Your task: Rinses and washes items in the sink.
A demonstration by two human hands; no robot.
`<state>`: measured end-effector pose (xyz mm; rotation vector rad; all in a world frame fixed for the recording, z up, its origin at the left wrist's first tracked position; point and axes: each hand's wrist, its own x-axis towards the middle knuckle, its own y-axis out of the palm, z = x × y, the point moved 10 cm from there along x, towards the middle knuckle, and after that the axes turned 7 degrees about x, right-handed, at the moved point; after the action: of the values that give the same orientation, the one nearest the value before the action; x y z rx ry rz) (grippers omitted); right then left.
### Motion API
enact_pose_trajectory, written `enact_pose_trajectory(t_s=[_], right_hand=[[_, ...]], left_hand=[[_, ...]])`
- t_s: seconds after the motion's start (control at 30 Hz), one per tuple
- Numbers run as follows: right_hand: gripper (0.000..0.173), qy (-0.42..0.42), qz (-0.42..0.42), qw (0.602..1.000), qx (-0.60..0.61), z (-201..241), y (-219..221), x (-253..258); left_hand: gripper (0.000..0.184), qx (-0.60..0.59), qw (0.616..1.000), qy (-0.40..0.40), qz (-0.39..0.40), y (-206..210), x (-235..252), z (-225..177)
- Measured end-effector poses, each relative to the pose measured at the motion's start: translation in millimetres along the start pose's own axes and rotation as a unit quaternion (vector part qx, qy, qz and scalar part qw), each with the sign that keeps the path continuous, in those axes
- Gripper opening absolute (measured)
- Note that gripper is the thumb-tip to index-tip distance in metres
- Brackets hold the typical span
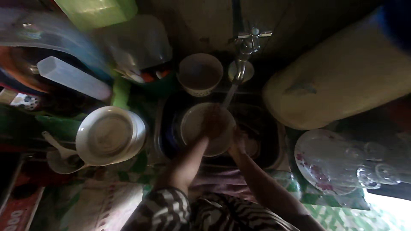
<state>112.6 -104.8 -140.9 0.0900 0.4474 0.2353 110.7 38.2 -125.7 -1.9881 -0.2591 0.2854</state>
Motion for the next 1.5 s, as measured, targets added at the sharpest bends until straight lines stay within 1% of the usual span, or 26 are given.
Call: enact_pose_trajectory(t_s=[0.1, 0.13, 0.17, 0.2, 0.23, 0.27, 0.33, 0.4, 0.43, 0.47, 0.53, 0.63, 0.7, 0.73, 0.8, 0.9, 1.0, 1.1, 1.17, 1.2, 1.23, 1.27, 1.3, 1.33, 1.43, 1.5], right_hand=[[0.045, 0.002, -0.020, 1.000, -0.012, 8, 1, -3], [0.045, 0.002, -0.021, 1.000, -0.016, 9, 1, -2], [0.045, 0.001, -0.024, 1.000, -0.012, 8, -1, -1], [0.044, -0.001, -0.031, 1.000, -0.006, 8, -3, 1], [0.043, -0.003, -0.032, 0.999, -0.001, 8, -6, 4], [0.045, -0.005, -0.028, 1.000, -0.001, 9, -7, 4], [0.045, -0.010, -0.022, 1.000, -0.006, 13, -8, 3], [0.045, -0.005, -0.018, 1.000, 0.009, 17, -6, 2], [0.044, -0.001, -0.016, 1.000, 0.019, 17, -6, 2], [0.043, 0.000, -0.018, 1.000, 0.023, 17, -6, 2], [0.042, -0.008, -0.028, 0.999, 0.016, 16, -7, 5], [0.044, -0.011, -0.050, 0.999, 0.010, 15, -19, 14], [0.044, -0.008, -0.056, 0.998, 0.012, 15, -27, 19], [0.044, -0.007, -0.056, 0.998, 0.013, 15, -32, 20], [0.044, 0.000, -0.046, 0.999, 0.004, 12, -36, 20], [0.043, 0.009, -0.042, 0.999, 0.024, 6, -32, 18], [0.042, 0.012, -0.048, 0.997, 0.057, -4, -26, 18], [0.043, 0.023, -0.044, 0.998, 0.042, -1, -20, 15], [0.043, 0.024, -0.032, 0.999, 0.014, 5, -14, 8], [0.042, 0.021, -0.033, 0.999, -0.006, 6, -13, 6], [0.042, 0.018, -0.039, 0.999, -0.030, 5, -15, 5], [0.042, 0.011, -0.043, 0.998, -0.047, 6, -17, 7], [0.043, 0.007, -0.040, 0.997, -0.059, 8, -19, 10], [0.043, 0.013, -0.038, 0.997, -0.071, 9, -21, 12], [0.045, 0.020, -0.040, 0.995, -0.093, 3, -32, 25], [0.049, 0.010, -0.019, 0.989, -0.147, -2, -32, 37]], left_hand=[[0.081, 0.016, 1.000, -0.006, -0.021, 2, 10, 6], [0.075, 0.012, 1.000, 0.022, 0.009, 6, 7, -4], [0.060, 0.020, 0.995, 0.081, 0.046, 10, 3, -20], [0.053, 0.046, 0.984, 0.148, 0.091, 17, 0, -34], [0.055, 0.057, 0.976, 0.168, 0.122, 16, -3, -39], [0.057, 0.052, 0.980, 0.140, 0.129, 11, -5, -33], [0.067, 0.007, 0.998, 0.022, 0.057, -1, 1, -3], [0.077, -0.002, 0.999, -0.010, -0.039, -7, 9, 6], [0.080, -0.014, 0.998, -0.008, -0.052, -6, 9, 1], [0.079, -0.029, 0.999, -0.002, -0.028, -4, 8, -8], [0.057, -0.013, 0.996, 0.058, 0.070, 4, 0, -38], [0.051, -0.019, 0.963, 0.161, 0.214, 13, -30, -68], [0.051, 0.023, 0.939, 0.228, 0.257, 4, -59, -61], [0.051, 0.053, 0.935, 0.228, 0.265, 1, -69, -47], [0.057, 0.102, 0.947, 0.149, 0.267, -7, -75, -7], [0.078, 0.121, 0.977, 0.005, 0.173, -27, -54, 41], [0.096, 0.155, 0.986, -0.029, 0.052, -32, -25, 47], [0.096, 0.128, 0.989, -0.068, -0.019, -25, 2, 33], [0.094, 0.010, 0.997, -0.078, -0.009, -11, 10, 13], [0.087, -0.061, 0.995, -0.078, 0.032, -8, 6, -4], [0.071, -0.091, 0.992, -0.044, 0.079, -4, 1, -23], [0.060, -0.061, 0.989, 0.045, 0.124, 5, -2, -44], [0.058, -0.005, 0.981, 0.123, 0.148, 16, -5, -54], [0.059, 0.041, 0.976, 0.142, 0.159, 20, -7, -51], [0.073, 0.066, 0.990, -0.006, 0.121, 18, -5, -3], [0.076, 0.054, 0.989, 0.002, 0.136, 18, -13, -10]])
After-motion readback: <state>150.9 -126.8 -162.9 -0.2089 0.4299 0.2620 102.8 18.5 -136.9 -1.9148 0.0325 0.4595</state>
